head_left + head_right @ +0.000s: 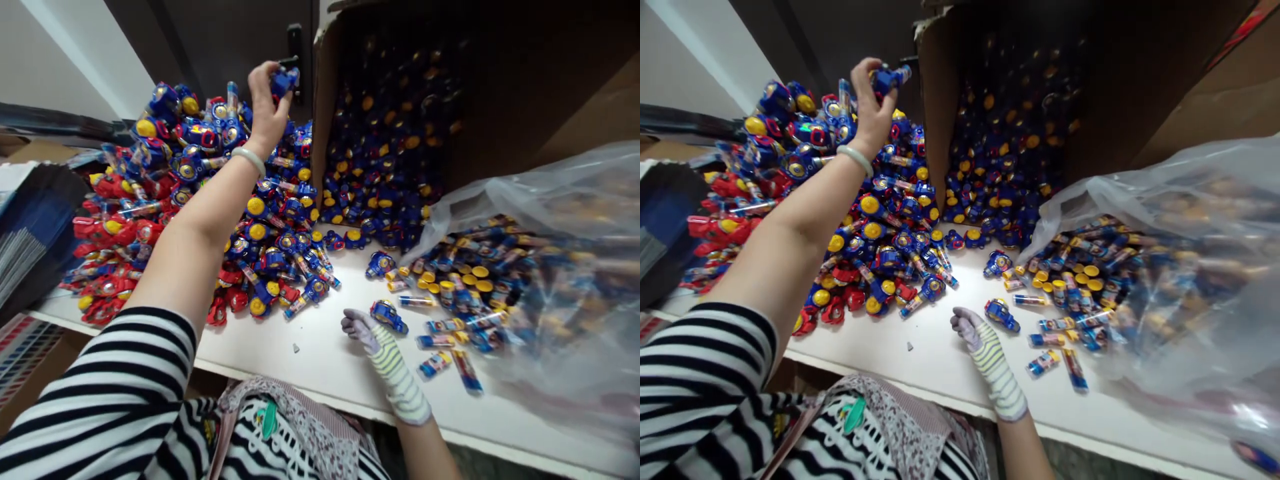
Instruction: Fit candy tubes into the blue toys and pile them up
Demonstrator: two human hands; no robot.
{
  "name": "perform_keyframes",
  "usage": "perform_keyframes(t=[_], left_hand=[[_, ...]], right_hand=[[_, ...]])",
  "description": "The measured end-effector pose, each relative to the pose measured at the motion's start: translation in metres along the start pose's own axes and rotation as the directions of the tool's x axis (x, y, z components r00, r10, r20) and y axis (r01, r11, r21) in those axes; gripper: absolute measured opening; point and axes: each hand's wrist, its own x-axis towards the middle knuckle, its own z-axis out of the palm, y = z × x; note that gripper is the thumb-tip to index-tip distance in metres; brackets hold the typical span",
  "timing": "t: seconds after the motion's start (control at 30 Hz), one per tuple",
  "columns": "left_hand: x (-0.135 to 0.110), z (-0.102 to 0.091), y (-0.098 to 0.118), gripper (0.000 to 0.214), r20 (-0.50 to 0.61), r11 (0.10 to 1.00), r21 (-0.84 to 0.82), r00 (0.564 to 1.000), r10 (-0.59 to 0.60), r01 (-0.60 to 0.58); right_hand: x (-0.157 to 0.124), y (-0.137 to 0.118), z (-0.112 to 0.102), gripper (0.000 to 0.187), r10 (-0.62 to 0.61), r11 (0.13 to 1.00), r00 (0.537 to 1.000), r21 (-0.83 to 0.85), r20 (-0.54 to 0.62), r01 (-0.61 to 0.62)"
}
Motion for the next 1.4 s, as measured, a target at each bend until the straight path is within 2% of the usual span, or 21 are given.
perform_keyframes(t=[0.07,0.13,0.17,0.33,0.4,0.43,0.47,0.5,0.57,0.6,0.63,0.7,0.77,0.8,0.87,0.93,1.0,1.1,1.2,1.33,1.4], left_hand=[[0.01,0.022,-0.005,0.064,0.316,0.987,0.161,0.948,-0.039,-0.014],[0.003,0.031,-0.004,0.066,0.504,0.973,0.225,0.861,-0.073,-0.049],[-0.004,0.029,-0.001,0.068,0.523,0.975,0.216,0.85,-0.068,-0.055],[-0.069,-0.005,0.043,0.062,0.376,0.976,0.202,0.927,-0.005,-0.077],[-0.115,-0.013,0.077,0.041,0.363,0.965,0.213,0.929,0.068,-0.154],[-0.144,-0.011,0.097,0.032,0.403,0.965,0.143,0.903,0.147,-0.221],[-0.177,-0.006,0.118,0.027,0.481,0.958,0.029,0.844,0.239,-0.287],[-0.212,0.002,0.139,0.026,0.65,0.938,-0.13,0.686,0.326,-0.322],[-0.283,0.028,0.176,0.038,0.84,0.877,-0.397,0.279,0.466,-0.269],[-0.315,0.043,0.189,0.047,0.871,0.884,-0.402,0.198,0.449,-0.239],[-0.342,0.058,0.197,0.057,0.9,0.904,-0.367,0.163,0.405,-0.218],[-0.378,0.079,0.202,0.059,0.938,0.95,-0.267,0.181,0.294,-0.163],[-0.39,0.084,0.195,0.049,0.946,0.975,-0.223,0.236,0.222,-0.025],[-0.389,0.079,0.189,0.045,0.945,0.97,-0.224,0.266,0.193,0.091],[-0.379,0.059,0.178,0.045,0.943,0.895,-0.235,0.311,0.115,0.38],[-0.364,0.032,0.172,0.049,0.949,0.763,-0.226,0.314,0.031,0.606],[-0.349,0.009,0.17,0.053,0.956,0.687,-0.211,0.293,-0.002,0.695],[-0.336,-0.012,0.168,0.053,0.968,0.692,-0.182,0.25,0.002,0.698],[-0.33,-0.02,0.16,0.05,0.975,0.738,-0.178,0.217,0.044,0.651],[-0.326,-0.026,0.151,0.047,0.976,0.776,-0.213,0.167,0.141,0.593],[-0.324,-0.029,0.152,0.045,0.972,0.785,-0.236,0.139,0.192,0.572]], right_hand=[[-0.003,0.002,0.006,0.055,0.035,0.999,0.999,-0.007,0.019,-0.035],[-0.009,0.006,0.003,0.053,0.057,0.998,0.998,-0.031,0.015,-0.057],[-0.013,0.008,-0.002,0.052,0.059,0.997,0.998,-0.051,0.001,-0.058],[-0.043,0.014,-0.067,0.047,-0.013,0.971,0.979,-0.238,-0.203,-0.036],[-0.046,0.011,-0.098,0.046,-0.096,0.913,0.927,-0.402,-0.363,-0.063],[-0.043,0.008,-0.11,0.044,-0.172,0.845,0.885,-0.527,-0.432,-0.093],[-0.036,0.004,-0.119,0.041,-0.258,0.738,0.851,-0.662,-0.457,-0.132],[-0.025,0.0,-0.124,0.038,-0.3,0.61,0.86,-0.776,-0.412,-0.159],[0.0,-0.009,-0.125,0.036,-0.249,0.33,0.928,-0.925,-0.276,-0.187],[0.013,-0.013,-0.121,0.037,-0.199,0.204,0.948,-0.956,-0.249,-0.209],[0.024,-0.016,-0.117,0.038,-0.147,0.111,0.96,-0.968,-0.239,-0.224],[0.036,-0.02,-0.11,0.035,-0.086,0.021,0.965,-0.969,-0.247,-0.246],[0.033,-0.021,-0.108,0.033,-0.115,0.085,0.956,-0.962,-0.27,-0.261],[0.027,-0.019,-0.109,0.033,-0.161,0.184,0.944,-0.948,-0.289,-0.259],[0.009,-0.016,-0.107,0.036,-0.247,0.509,0.904,-0.841,-0.348,-0.185],[-0.01,-0.011,-0.098,0.038,-0.23,0.831,0.898,-0.556,-0.375,-0.019],[-0.022,-0.007,-0.079,0.04,-0.178,0.965,0.92,-0.245,-0.348,0.094],[-0.025,-0.004,-0.049,0.045,-0.191,0.979,0.915,-0.135,-0.355,0.152],[-0.02,-0.007,-0.032,0.042,-0.275,0.926,0.913,-0.337,-0.301,0.168],[-0.023,-0.017,-0.028,0.045,-0.259,0.66,0.964,-0.74,-0.061,0.13],[-0.029,-0.02,-0.025,0.048,-0.229,0.553,0.974,-0.824,-0.005,0.126]])
